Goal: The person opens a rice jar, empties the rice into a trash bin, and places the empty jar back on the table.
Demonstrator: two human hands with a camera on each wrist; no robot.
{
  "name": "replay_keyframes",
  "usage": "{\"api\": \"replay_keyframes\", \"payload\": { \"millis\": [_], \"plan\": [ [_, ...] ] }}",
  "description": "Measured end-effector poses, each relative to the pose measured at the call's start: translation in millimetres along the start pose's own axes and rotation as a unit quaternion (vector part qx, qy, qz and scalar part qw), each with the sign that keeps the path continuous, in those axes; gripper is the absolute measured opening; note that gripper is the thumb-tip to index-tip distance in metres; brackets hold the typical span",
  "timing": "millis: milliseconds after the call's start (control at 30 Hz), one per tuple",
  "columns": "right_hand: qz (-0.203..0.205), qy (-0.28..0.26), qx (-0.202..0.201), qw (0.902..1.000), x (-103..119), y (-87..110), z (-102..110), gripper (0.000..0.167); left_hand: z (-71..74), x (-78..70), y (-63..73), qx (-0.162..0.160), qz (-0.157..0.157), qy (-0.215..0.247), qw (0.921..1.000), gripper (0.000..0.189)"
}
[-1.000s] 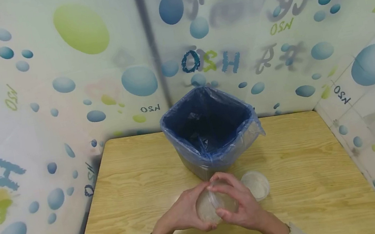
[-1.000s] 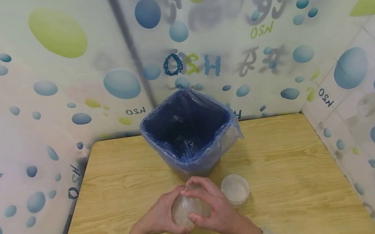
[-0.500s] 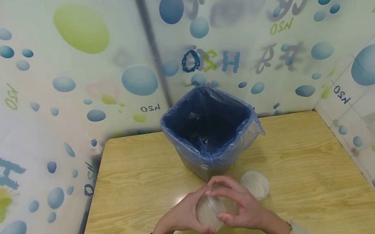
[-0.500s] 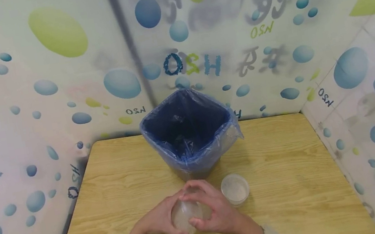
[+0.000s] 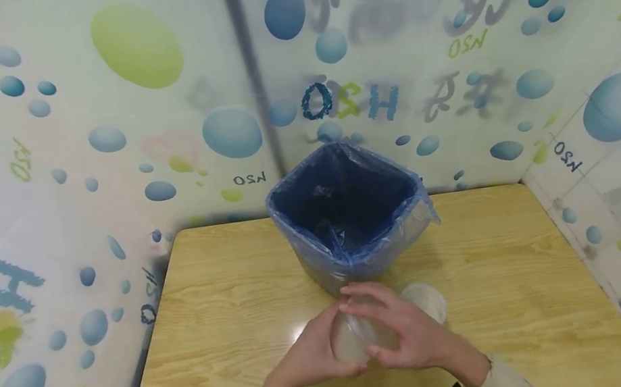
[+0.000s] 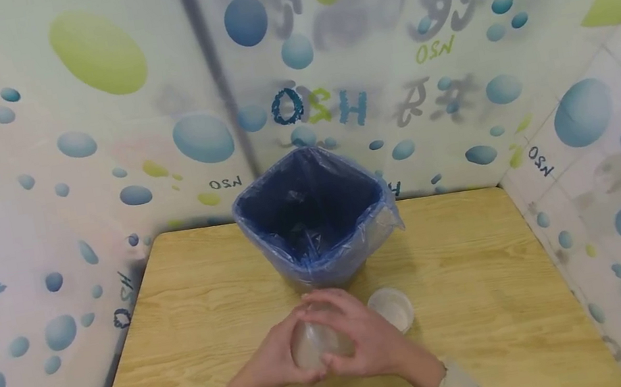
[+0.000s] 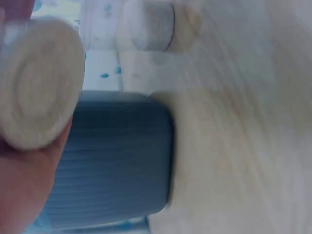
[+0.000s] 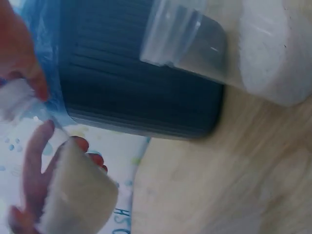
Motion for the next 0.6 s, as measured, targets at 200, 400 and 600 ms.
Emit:
{"api": "replay_keyframes", "payload": {
  "millis": [200, 400, 600],
  "plan": [
    [-0.134, 0.071, 0.0, 0.9885, 0, 4.1, 5, 0.068, 10.2, -8.5, -0.4, -0.096, -0.024, -0.153, 0.9832, 0.097],
    [-0.192, 0.107, -0.014, 0.9754, 7, 5.9, 8, 0.074, 7.0, -13.9, 1.2, -0.149, -0.105, -0.246, 0.9518, 0.098],
    [-0.278, 0.131, 0.011, 0.9516, 4, 8.8, 7, 0.086, 7.0, -14.2, 1.1, -0.165, -0.123, -0.306, 0.9294, 0.101]
  ]
}}
Point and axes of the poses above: each hand's wrist, its own y-axis away from the middle knuckle, its own z-axis out of the back of the hand, x = y × z, the point moved 5 cm from there along -y, towards the middle knuckle, and after that the axes turned 1 degree about z, right-handed, at the moved point
